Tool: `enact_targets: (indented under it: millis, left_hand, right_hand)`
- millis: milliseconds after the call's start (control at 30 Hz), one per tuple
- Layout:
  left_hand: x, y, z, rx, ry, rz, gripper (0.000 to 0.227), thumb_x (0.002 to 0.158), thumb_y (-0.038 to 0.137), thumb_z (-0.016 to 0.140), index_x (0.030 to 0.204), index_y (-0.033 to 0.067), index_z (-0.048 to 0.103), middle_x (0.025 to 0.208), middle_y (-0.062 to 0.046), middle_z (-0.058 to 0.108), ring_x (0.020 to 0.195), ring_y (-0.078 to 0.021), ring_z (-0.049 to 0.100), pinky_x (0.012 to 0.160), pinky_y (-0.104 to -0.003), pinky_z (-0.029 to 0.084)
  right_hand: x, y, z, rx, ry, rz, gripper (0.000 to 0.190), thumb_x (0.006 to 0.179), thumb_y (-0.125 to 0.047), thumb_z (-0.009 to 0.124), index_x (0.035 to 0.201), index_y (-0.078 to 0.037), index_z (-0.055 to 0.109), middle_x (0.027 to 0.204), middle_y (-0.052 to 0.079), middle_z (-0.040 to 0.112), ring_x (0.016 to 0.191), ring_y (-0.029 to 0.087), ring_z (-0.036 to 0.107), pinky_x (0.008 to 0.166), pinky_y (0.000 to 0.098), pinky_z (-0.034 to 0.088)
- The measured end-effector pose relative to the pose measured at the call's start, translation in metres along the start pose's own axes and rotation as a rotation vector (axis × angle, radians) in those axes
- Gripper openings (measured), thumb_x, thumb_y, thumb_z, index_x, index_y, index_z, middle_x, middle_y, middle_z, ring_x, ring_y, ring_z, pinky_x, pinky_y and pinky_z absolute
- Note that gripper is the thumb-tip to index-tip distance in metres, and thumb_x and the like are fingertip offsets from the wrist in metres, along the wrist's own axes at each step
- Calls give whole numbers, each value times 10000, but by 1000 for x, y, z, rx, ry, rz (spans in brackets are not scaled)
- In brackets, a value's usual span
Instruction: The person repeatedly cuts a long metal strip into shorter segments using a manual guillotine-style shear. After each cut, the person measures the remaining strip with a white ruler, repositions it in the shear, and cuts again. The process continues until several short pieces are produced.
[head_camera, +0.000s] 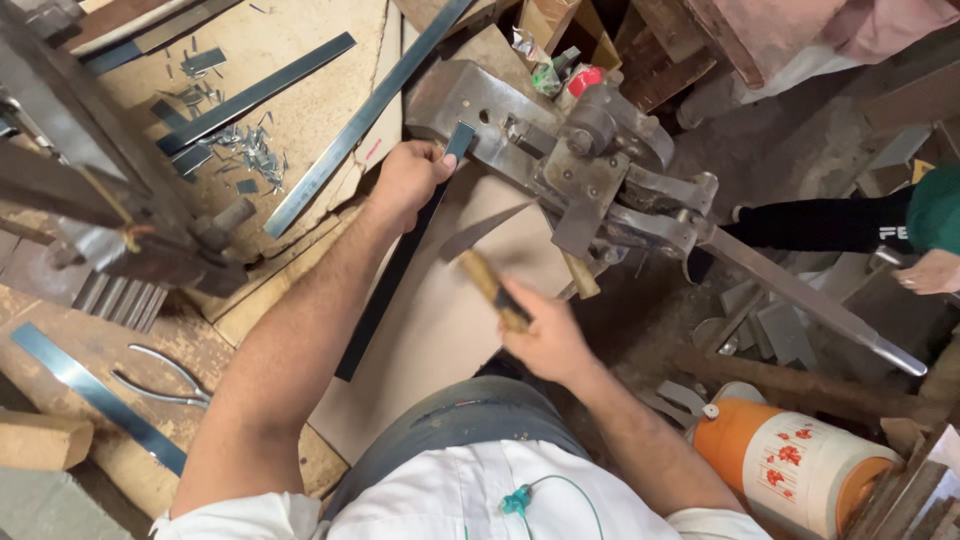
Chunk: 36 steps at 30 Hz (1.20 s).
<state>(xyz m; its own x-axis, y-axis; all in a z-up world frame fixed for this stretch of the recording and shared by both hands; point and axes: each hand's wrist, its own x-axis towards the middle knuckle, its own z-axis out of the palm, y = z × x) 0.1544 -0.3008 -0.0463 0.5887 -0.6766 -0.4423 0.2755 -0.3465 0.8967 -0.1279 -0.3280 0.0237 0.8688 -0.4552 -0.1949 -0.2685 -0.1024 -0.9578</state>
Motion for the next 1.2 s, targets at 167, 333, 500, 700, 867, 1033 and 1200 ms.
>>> enact_targets:
  millis: [167, 333, 500, 700, 867, 1033, 1200]
  left_hand:
    - [-7, 8, 3, 74, 45, -67, 202, 924, 201, 727, 816, 41, 668, 677, -33, 607, 621, -142, 527, 575, -356, 447]
    - [-7, 19, 4, -14, 35, -109, 160, 915, 158, 715, 832, 27, 676, 645, -58, 642, 530, -165, 591, 502, -365, 486]
    - [-2, 16, 6, 25, 50, -108, 202, 910, 149, 741, 820, -16, 668, 642, -78, 637, 519, -169, 603, 491, -372, 483]
    - [-1, 10, 6, 89, 83, -66, 177, 894, 166, 750, 846, 3, 701, 644, -68, 660, 543, -153, 618, 529, -345, 497]
    - [-3, 7, 6, 3, 37, -109, 176, 913, 157, 720, 878, -13, 691, 659, -82, 649, 548, -184, 609, 522, -378, 488]
    - [-3, 9, 6, 65, 50, -63, 214, 911, 180, 733, 856, -22, 688, 669, -77, 653, 563, -176, 622, 542, -377, 503]
    - [-30, 4, -15, 274, 125, 104, 224, 893, 230, 763, 913, 13, 710, 782, -167, 695, 704, -285, 666, 664, -440, 512]
  right_hand:
    - [57, -59, -29, -623, 277, -337, 577, 987, -103, 705, 1505, 24, 484, 1113, 244, 706, 978, 333, 737, 865, 372, 574]
    - [125, -71, -21, -700, 244, -229, 628, 926, -92, 719, 1515, -45, 508, 974, 249, 708, 912, 404, 721, 820, 422, 565]
    - [128, -64, -16, -687, 260, -198, 631, 936, -112, 713, 1529, -94, 499, 949, 244, 707, 889, 383, 731, 801, 408, 567]
    - [126, -69, -28, -663, 206, -92, 621, 911, -111, 712, 1501, -95, 521, 987, 232, 735, 879, 335, 776, 812, 379, 583]
    - [127, -75, -21, -687, 199, -134, 624, 912, -110, 724, 1500, -51, 524, 968, 252, 719, 886, 319, 744, 799, 358, 572]
    - [113, -91, -17, -596, 224, 150, 628, 877, -151, 725, 1480, -107, 556, 785, 180, 702, 603, 163, 621, 676, 305, 542]
    - [74, -62, -2, -488, 277, -279, 617, 985, -83, 729, 1549, -18, 486, 935, 95, 717, 804, 73, 617, 757, 262, 553]
